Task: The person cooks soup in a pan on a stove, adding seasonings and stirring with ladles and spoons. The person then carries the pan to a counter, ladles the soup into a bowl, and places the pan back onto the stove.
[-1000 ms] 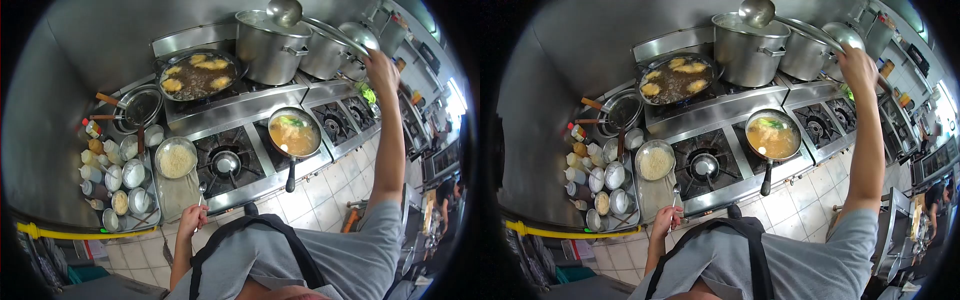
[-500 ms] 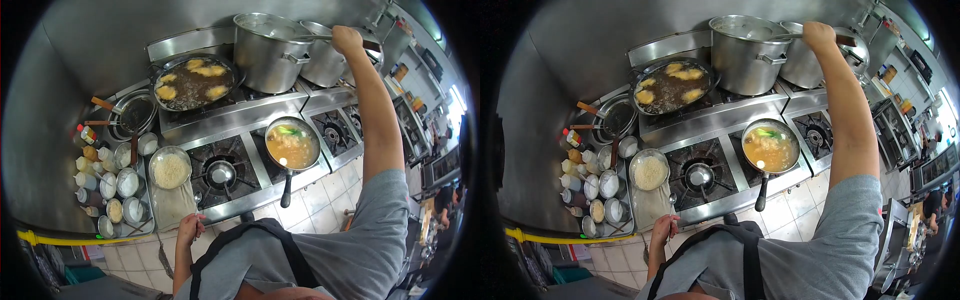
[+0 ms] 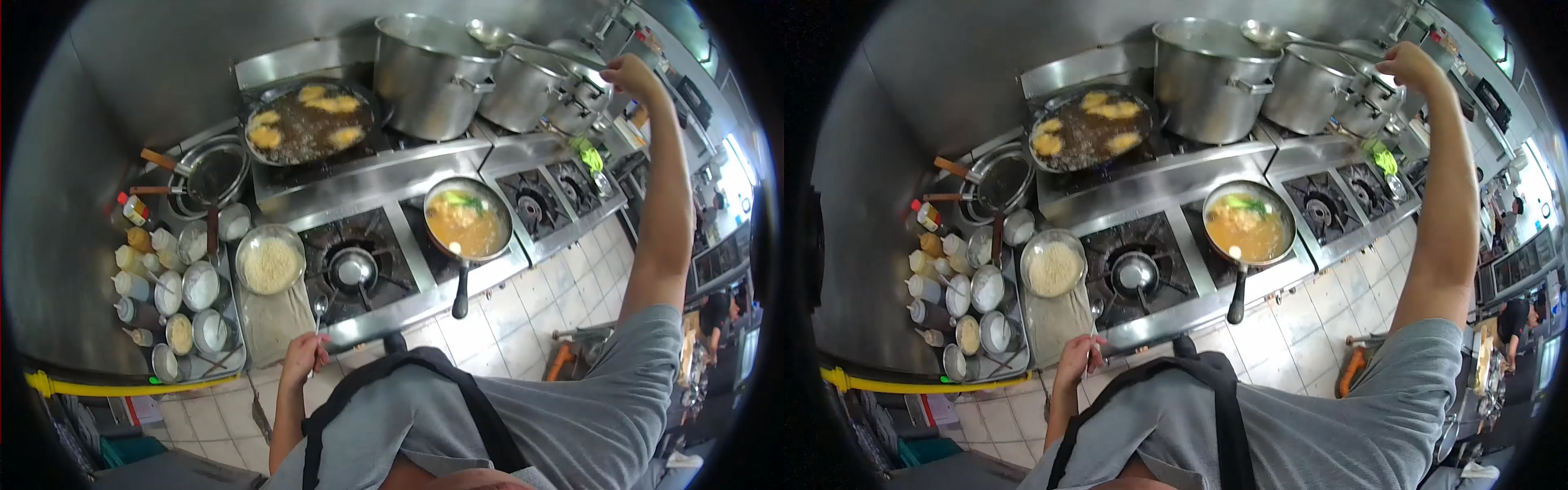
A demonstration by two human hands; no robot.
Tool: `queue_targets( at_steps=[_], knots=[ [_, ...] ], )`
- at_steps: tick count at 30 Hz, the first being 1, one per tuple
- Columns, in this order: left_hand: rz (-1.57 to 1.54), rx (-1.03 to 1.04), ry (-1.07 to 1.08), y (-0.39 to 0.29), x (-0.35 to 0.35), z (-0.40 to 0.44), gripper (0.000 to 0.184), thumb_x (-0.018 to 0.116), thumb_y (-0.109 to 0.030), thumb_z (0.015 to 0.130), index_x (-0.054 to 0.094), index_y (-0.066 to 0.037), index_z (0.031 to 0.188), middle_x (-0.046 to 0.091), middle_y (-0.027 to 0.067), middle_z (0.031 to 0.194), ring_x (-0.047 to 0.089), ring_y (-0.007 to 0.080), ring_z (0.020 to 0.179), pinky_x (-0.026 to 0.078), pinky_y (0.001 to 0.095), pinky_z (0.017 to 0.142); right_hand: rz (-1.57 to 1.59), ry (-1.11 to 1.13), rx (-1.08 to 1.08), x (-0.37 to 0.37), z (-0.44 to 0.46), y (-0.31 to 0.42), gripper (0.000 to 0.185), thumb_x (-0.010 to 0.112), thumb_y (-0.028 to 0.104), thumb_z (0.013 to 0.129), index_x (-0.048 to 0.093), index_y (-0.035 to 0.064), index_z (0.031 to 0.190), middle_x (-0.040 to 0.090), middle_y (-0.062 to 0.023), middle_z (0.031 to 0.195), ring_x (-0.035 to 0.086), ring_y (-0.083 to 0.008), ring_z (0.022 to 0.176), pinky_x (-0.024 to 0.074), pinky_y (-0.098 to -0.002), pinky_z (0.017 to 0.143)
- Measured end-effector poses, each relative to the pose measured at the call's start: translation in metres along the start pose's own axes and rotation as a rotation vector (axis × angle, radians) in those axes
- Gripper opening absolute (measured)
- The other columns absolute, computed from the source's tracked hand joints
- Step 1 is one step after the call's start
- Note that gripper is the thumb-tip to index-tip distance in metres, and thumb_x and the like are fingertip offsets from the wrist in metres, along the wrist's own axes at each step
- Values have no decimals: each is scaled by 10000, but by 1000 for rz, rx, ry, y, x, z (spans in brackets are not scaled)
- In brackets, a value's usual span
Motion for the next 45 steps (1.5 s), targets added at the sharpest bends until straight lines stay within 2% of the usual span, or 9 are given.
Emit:
queue_targets(
  at_steps=[3, 8, 11, 15, 26, 29, 34, 42, 45],
  knots=[
    [31, 19, 11, 3, -2, -1, 319, 437, -212, 975, 676, -4, 1014, 596, 51, 577, 463, 86, 385, 352, 236, 366, 69, -45, 62, -14, -50, -18, 332, 690, 309, 853, 710, -3, 963, 650, -42, 691, 551, -135, 490, 471, -317, 525],
    [11, -2, 24, 2, 0, -19, 325, 413, -204, 978, 654, 13, 1012, 584, 46, 584, 457, 78, 397, 351, 229, 372, -33, 179, 233, 37, -127, -57, 378, 657, 355, 905, 692, 26, 1088, 600, -14, 677, 519, -90, 555, 409, -275, 520],
    [1, 12, 42, 8, -1, -27, 325, 410, -198, 979, 647, 22, 1018, 582, 54, 592, 452, 78, 397, 348, 225, 373, -80, 155, 136, 107, -169, -75, 365, 664, 354, 883, 693, 62, 1100, 679, -96, 768, 635, -190, 683, 488, -355, 649],
    [37, -7, 47, 19, -7, -37, 325, 411, -202, 982, 644, 18, 1032, 579, 62, 591, 443, 78, 395, 346, 220, 373, -434, 84, 285, 153, -242, -10, 234, 650, 353, 874, 703, 207, 1049, 710, -139, 971, 683, -341, 903, 528, -440, 782],
    [50, -31, 71, 30, -19, -48, 312, 423, -212, 985, 643, 4, 1036, 582, 69, 588, 428, 83, 381, 349, 227, 375, -682, -254, 136, 148, -302, 39, 308, 596, 196, 890, 660, 254, 1186, 668, -32, 923, 653, -252, 971, 495, -405, 818],
    [39, -44, 75, 37, -15, -46, 306, 427, -208, 982, 644, 3, 1033, 583, 71, 589, 429, 83, 381, 350, 228, 375, -685, -138, 46, 188, -299, 36, 272, 487, 156, 934, 680, 224, 1113, 684, -33, 872, 684, -250, 855, 514, -419, 724],
    [61, -65, 96, 36, -11, -49, 305, 430, -208, 981, 645, 2, 1030, 583, 76, 590, 432, 85, 383, 351, 225, 378, -709, -67, -27, 254, -290, 58, 162, 497, 148, 926, 659, 140, 929, 696, -48, 850, 696, -252, 819, 533, -395, 676],
    [52, -59, 74, 40, -19, -55, 311, 417, -202, 979, 640, 8, 1035, 587, 85, 593, 435, 85, 385, 349, 225, 383, -242, 321, 243, 310, -304, 49, 227, 564, 217, 851, 680, 131, 1025, 699, -164, 1011, 663, -372, 966, 522, -458, 827],
    [46, -50, 77, 35, -16, -56, 309, 417, -200, 980, 639, 7, 1035, 588, 84, 594, 433, 85, 386, 349, 225, 385, -200, 351, 258, 301, -309, 49, 220, 584, 237, 855, 685, 158, 1033, 703, -148, 998, 668, -349, 969, 520, -465, 828]
  ],
)
Point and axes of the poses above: each hand's wrist, its own z-axis towards the middle knuckle, its own x-axis out of the palm, y = z × x, the point moved 9 cm from there along z, towards the middle knuckle
